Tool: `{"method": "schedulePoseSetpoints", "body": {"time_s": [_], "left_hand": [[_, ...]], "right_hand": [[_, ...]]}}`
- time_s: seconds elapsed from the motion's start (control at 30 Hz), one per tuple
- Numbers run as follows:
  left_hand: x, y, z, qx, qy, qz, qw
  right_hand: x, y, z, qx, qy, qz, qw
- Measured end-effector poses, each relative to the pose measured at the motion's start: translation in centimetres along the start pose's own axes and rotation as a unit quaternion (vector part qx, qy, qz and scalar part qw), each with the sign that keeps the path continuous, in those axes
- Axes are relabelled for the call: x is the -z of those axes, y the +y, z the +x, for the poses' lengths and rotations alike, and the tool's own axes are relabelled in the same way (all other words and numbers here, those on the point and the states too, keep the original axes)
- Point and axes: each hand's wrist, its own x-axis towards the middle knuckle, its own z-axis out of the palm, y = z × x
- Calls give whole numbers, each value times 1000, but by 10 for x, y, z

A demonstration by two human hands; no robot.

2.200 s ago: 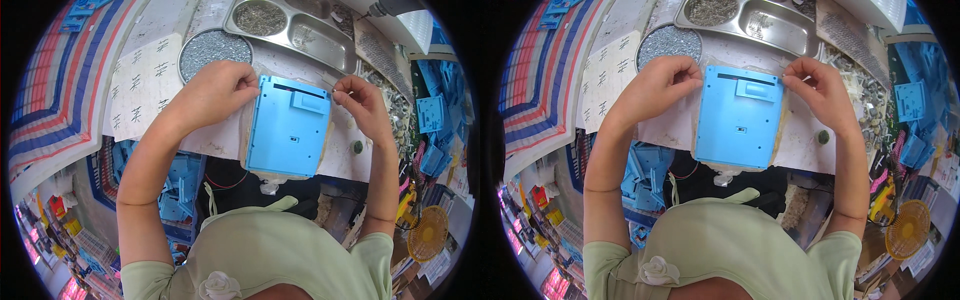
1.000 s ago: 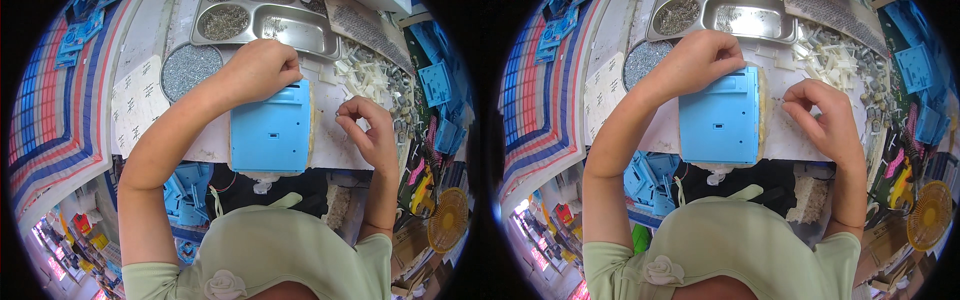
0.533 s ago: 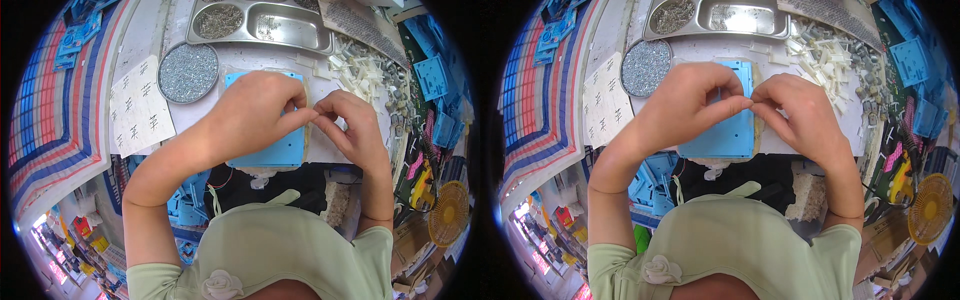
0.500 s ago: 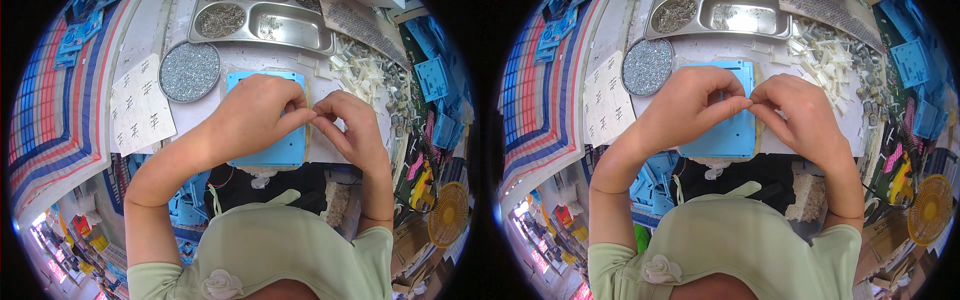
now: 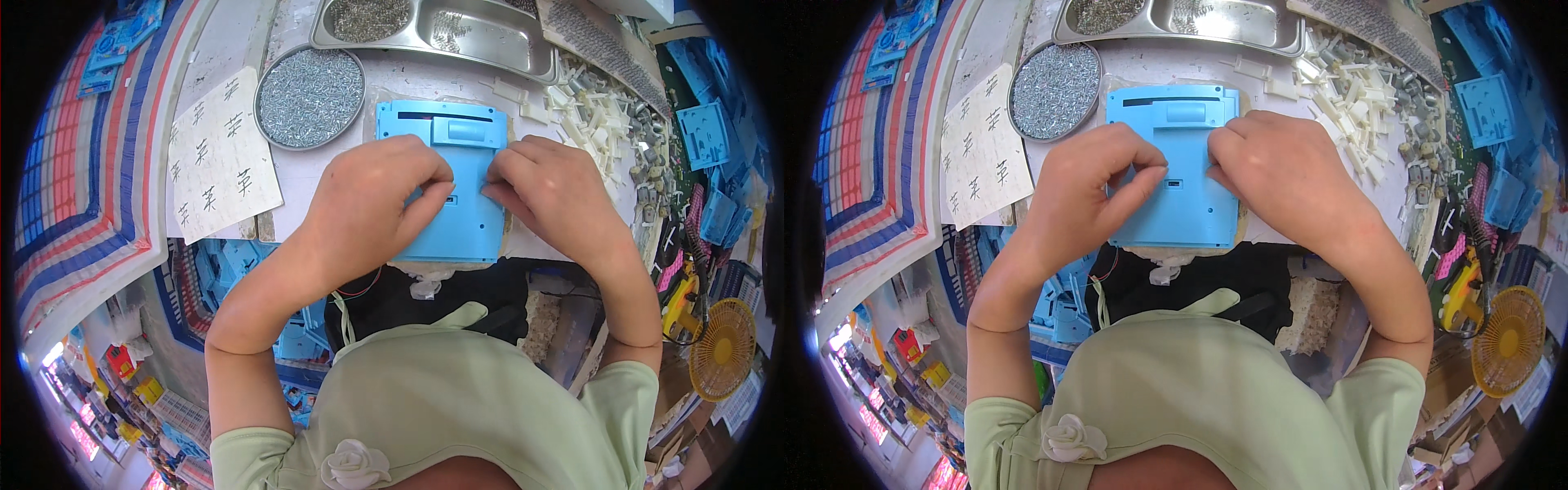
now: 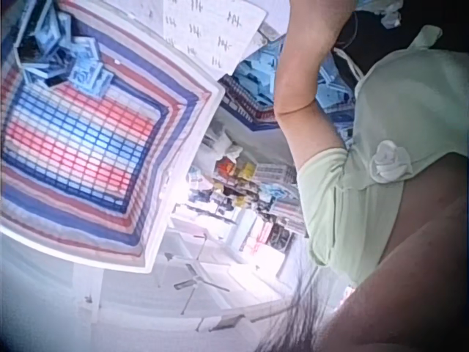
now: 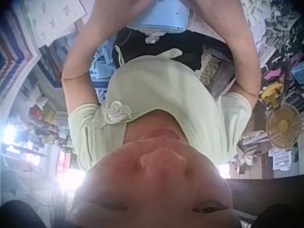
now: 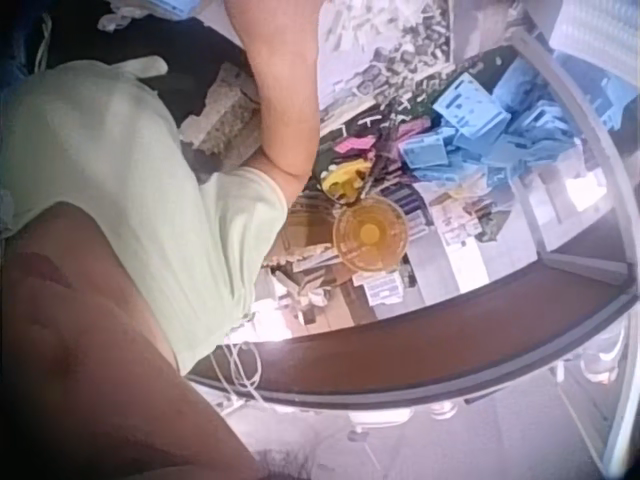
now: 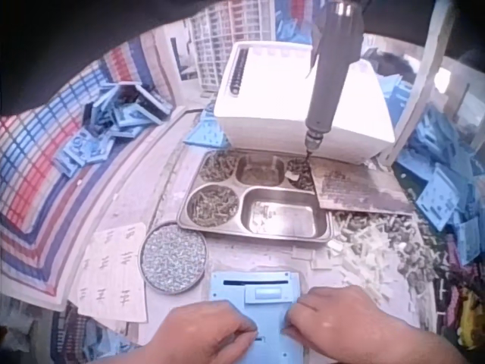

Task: Assembling, soldering, and screwing components into a blue plastic electronic device casing.

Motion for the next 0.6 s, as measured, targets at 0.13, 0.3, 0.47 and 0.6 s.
{"method": "schedulePoseSetpoints", "body": {"time_s": [0.13, 0.3, 0.47, 0.6], "left_hand": [[-3, 3, -9, -26, -6, 18, 999], [-16, 9, -15, -59, -15, 60, 996], [-24, 12, -13, -74, -34, 83, 993], [-27, 12, -15, -82, -50, 97, 991]], "right_hand": [[7, 4, 8, 11, -81, -3, 997], [5, 9, 8, 18, -63, 40, 997], [0, 8, 1, -11, -17, 14, 1000], [-1, 10, -5, -20, 6, 42, 999]]}}
